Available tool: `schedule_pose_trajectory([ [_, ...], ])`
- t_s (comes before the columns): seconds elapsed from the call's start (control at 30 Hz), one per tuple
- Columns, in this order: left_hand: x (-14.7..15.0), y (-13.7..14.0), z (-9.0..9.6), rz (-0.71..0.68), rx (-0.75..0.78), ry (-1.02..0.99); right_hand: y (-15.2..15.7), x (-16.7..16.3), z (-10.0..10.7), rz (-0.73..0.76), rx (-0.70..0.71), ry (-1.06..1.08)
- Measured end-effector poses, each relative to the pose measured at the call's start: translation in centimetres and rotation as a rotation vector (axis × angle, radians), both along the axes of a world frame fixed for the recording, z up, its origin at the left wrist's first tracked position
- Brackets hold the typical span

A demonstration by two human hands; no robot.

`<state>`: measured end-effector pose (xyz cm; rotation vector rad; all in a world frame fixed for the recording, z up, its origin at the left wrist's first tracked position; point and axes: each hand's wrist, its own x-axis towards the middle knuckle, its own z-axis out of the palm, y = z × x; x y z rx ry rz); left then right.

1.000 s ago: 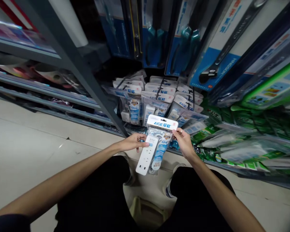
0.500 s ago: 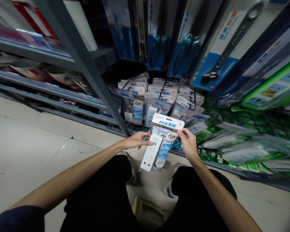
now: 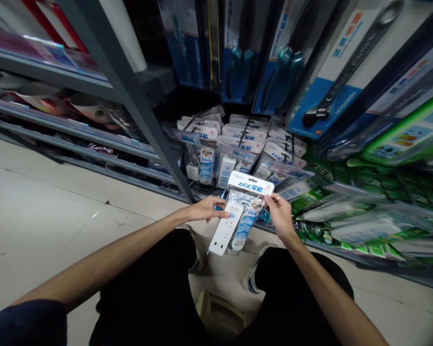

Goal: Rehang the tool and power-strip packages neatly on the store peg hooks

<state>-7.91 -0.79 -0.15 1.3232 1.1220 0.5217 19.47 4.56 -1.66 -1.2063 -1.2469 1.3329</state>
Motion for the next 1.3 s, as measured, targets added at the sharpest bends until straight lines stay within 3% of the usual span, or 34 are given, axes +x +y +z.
schedule_pose_trajectory([
  [0.3,0.1,-0.3,-0.6,-0.036,-0.020,0.022,-0.5,-0.7,0.4,0.014,-0.082,-0.050],
  [1.3,0.1,0.1,-0.7,-0.031,-0.026,0.022,-0.8,-0.6,1.0,-0.027,-0.033,-0.060],
])
